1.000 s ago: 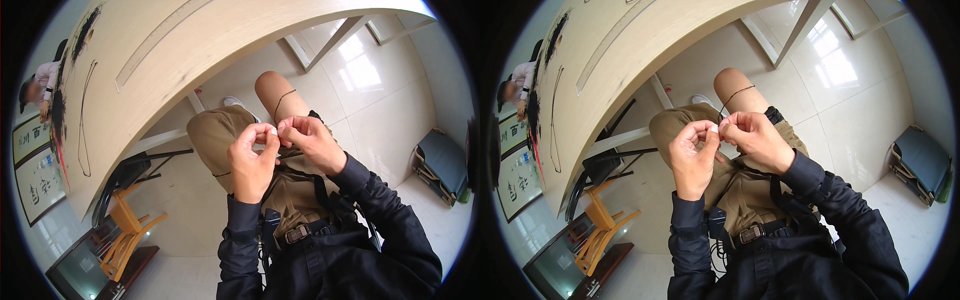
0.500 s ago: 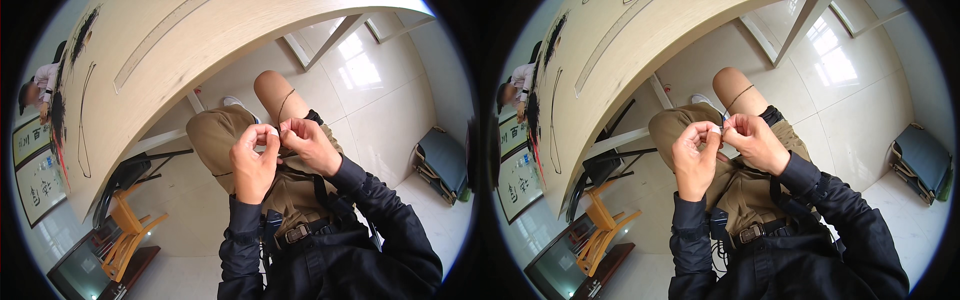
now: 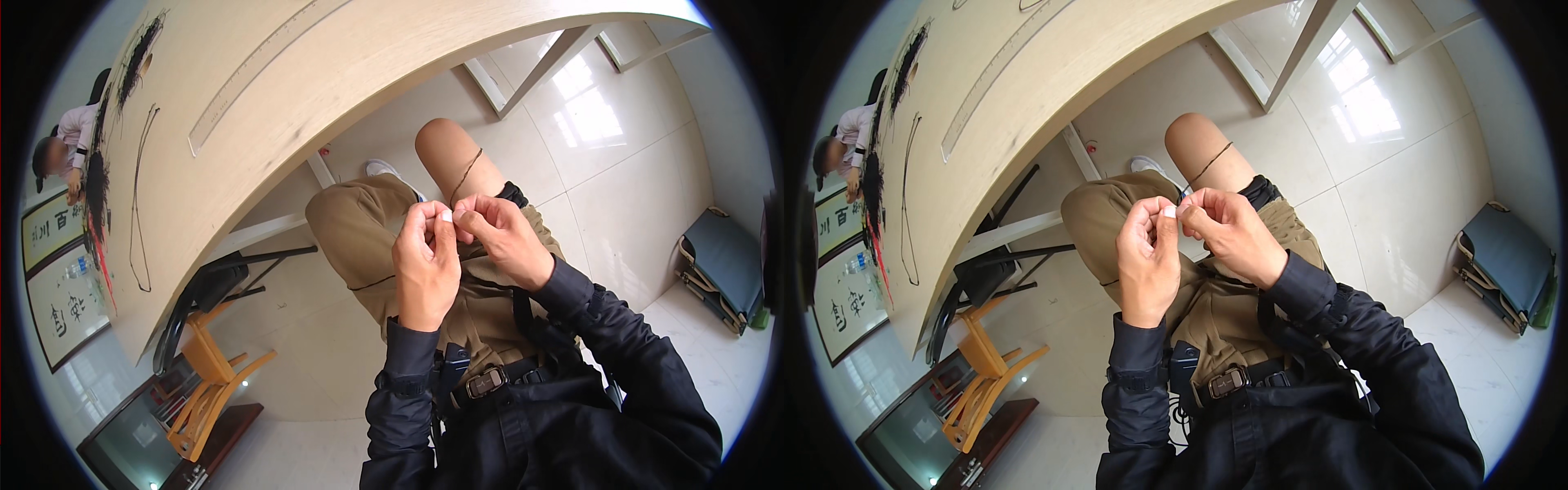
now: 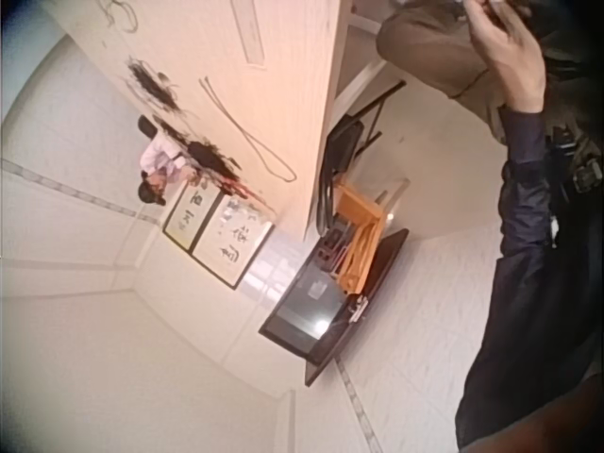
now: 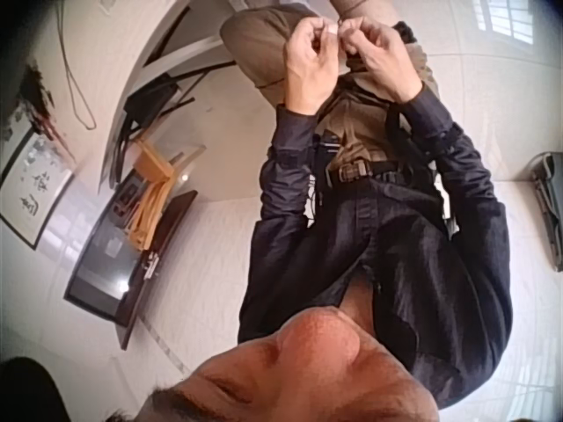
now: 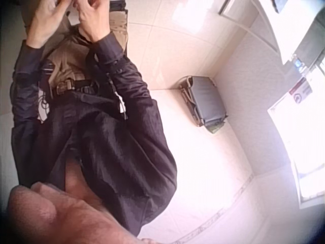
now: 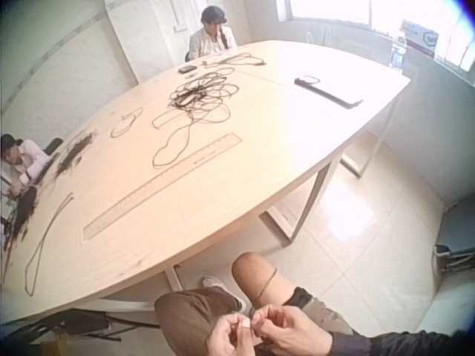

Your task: The person sits with legs crossed and braids a black cord by hand. They repeatedly wrap the cord around their knee to hold it in place while twisting and pulling the strands to form a braid.

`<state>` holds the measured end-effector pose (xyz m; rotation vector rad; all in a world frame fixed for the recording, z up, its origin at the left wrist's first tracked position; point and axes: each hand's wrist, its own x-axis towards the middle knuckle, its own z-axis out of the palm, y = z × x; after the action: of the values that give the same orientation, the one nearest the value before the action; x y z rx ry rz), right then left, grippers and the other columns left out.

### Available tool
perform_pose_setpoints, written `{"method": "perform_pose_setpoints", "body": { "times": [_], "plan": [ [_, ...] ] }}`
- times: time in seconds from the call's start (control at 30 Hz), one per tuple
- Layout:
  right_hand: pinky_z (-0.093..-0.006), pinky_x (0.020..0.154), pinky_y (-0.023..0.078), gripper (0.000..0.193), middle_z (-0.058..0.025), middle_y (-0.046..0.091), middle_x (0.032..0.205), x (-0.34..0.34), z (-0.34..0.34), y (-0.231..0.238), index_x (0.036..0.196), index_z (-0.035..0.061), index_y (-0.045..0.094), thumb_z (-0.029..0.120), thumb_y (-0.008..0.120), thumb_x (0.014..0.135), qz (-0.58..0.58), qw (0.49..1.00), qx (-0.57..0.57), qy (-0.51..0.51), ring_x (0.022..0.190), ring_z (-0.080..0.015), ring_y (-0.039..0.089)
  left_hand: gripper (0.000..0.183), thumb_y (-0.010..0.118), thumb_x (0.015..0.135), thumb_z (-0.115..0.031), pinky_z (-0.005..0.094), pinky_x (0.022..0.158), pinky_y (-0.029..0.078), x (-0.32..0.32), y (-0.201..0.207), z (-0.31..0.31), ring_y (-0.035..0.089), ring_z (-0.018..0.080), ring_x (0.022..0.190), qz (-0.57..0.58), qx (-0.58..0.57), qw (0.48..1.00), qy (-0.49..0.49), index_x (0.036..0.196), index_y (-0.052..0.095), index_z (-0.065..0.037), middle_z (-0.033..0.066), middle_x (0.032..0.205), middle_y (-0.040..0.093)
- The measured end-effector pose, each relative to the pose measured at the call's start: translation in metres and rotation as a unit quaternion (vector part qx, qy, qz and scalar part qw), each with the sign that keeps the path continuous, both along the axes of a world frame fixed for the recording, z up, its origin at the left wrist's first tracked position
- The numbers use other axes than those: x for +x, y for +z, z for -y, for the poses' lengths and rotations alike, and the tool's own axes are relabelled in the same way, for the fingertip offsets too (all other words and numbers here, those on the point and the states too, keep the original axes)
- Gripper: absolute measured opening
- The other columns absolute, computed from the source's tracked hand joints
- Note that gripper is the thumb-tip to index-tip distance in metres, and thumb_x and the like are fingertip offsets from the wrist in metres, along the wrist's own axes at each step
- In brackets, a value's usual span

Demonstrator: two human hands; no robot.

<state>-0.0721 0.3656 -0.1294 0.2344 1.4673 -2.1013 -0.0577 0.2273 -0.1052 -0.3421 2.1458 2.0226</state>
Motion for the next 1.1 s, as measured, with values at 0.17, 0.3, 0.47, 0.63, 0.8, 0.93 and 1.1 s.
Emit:
{"method": "perform_pose_setpoints", "body": {
  "times": [0.17, 0.3, 0.47, 0.63, 0.8, 0.93, 1.1],
  "plan": [
    [-0.0213, 0.067, 0.042, 0.019, 0.0043, 0.056, 0.082, 0.001, 0.001, -0.003, 0.096, 0.0024, 0.058, 0.02, 0.058, 0.101, 0.014, 1.0, -0.024, -0.012, 0.076, -0.0033, 0.049, 0.015, 0.052, 0.106, -0.012, 0.024, 0.066, 0.048, -0.001, 0.006, -0.002, 0.058, 0.0076, 0.071, 0.008, -0.001, 1.0, 0.009, 0.102, 0.055, 0.002, 0.0047, 0.082, 0.062],
    [-0.0209, 0.068, 0.042, 0.015, 0.0049, 0.055, 0.082, 0.006, 0.01, -0.01, 0.094, 0.0027, 0.057, 0.017, 0.057, 0.1, 0.003, 0.997, -0.05, -0.054, 0.076, -0.0025, 0.049, 0.016, 0.051, 0.106, -0.013, 0.023, 0.07, 0.046, 0.003, 0.001, -0.011, 0.053, 0.0062, 0.076, 0.047, 0.076, 0.994, 0.055, 0.102, 0.054, 0.002, 0.0023, 0.086, 0.057],
    [-0.0188, 0.061, 0.037, 0.01, 0.007, 0.057, 0.085, 0.005, 0.006, -0.019, 0.097, 0.0041, 0.059, 0.014, 0.062, 0.098, -0.022, 0.997, 0.001, -0.072, 0.075, 0.0002, 0.047, 0.014, 0.051, 0.107, -0.016, 0.0177, 0.051, 0.029, 0.009, -0.008, -0.012, 0.034, -0.0021, 0.06, 0.048, 0.079, 0.993, 0.068, 0.104, 0.058, -0.004, -0.0046, 0.084, 0.052],
    [-0.0211, 0.073, 0.044, 0.018, 0.0038, 0.061, 0.09, 0.003, 0.005, -0.008, 0.102, 0.002, 0.062, 0.02, 0.063, 0.102, -0.001, 0.997, -0.063, -0.052, 0.081, -0.003, 0.052, 0.016, 0.05, 0.107, -0.016, 0.0201, 0.06, 0.035, 0.004, -0.007, -0.011, 0.041, 0.0019, 0.068, -0.037, 0.009, 0.998, 0.053, 0.105, 0.057, -0.001, -0.0018, 0.086, 0.055],
    [-0.0235, 0.078, 0.045, 0.019, 0.0022, 0.06, 0.09, 0.008, 0.004, -0.013, 0.103, 0.0017, 0.06, 0.021, 0.058, 0.104, -0.02, 0.996, -0.073, -0.045, 0.085, -0.0056, 0.053, 0.016, 0.052, 0.106, -0.019, 0.0182, 0.053, 0.03, 0.006, -0.002, -0.01, 0.036, -0.0007, 0.062, 0.062, 0.092, 0.991, 0.079, 0.103, 0.059, -0.005, -0.0046, 0.083, 0.054],
    [-0.0244, 0.078, 0.047, 0.018, 0.0016, 0.061, 0.09, 0.012, 0.01, -0.006, 0.104, 0.0028, 0.057, 0.021, 0.056, 0.105, 0.021, 0.989, -0.119, -0.085, 0.084, -0.0067, 0.056, 0.015, 0.052, 0.106, -0.019, 0.0183, 0.05, 0.028, 0.002, 0.006, -0.02, 0.037, 0.0, 0.06, 0.146, 0.19, 0.96, 0.148, 0.101, 0.059, -0.007, -0.0057, 0.077, 0.05],
    [-0.0244, 0.073, 0.042, 0.017, 0.0059, 0.051, 0.083, 0.011, 0.01, -0.011, 0.099, 0.0087, 0.059, 0.025, 0.057, 0.104, 0.125, 0.96, -0.23, -0.105, 0.078, -0.0053, 0.047, 0.016, 0.051, 0.106, -0.018, 0.0196, 0.047, 0.025, 0.004, 0.001, -0.023, 0.034, 0.0002, 0.057, 0.148, 0.206, 0.955, 0.153, 0.098, 0.059, -0.006, -0.0073, 0.072, 0.045]
  ]
}}
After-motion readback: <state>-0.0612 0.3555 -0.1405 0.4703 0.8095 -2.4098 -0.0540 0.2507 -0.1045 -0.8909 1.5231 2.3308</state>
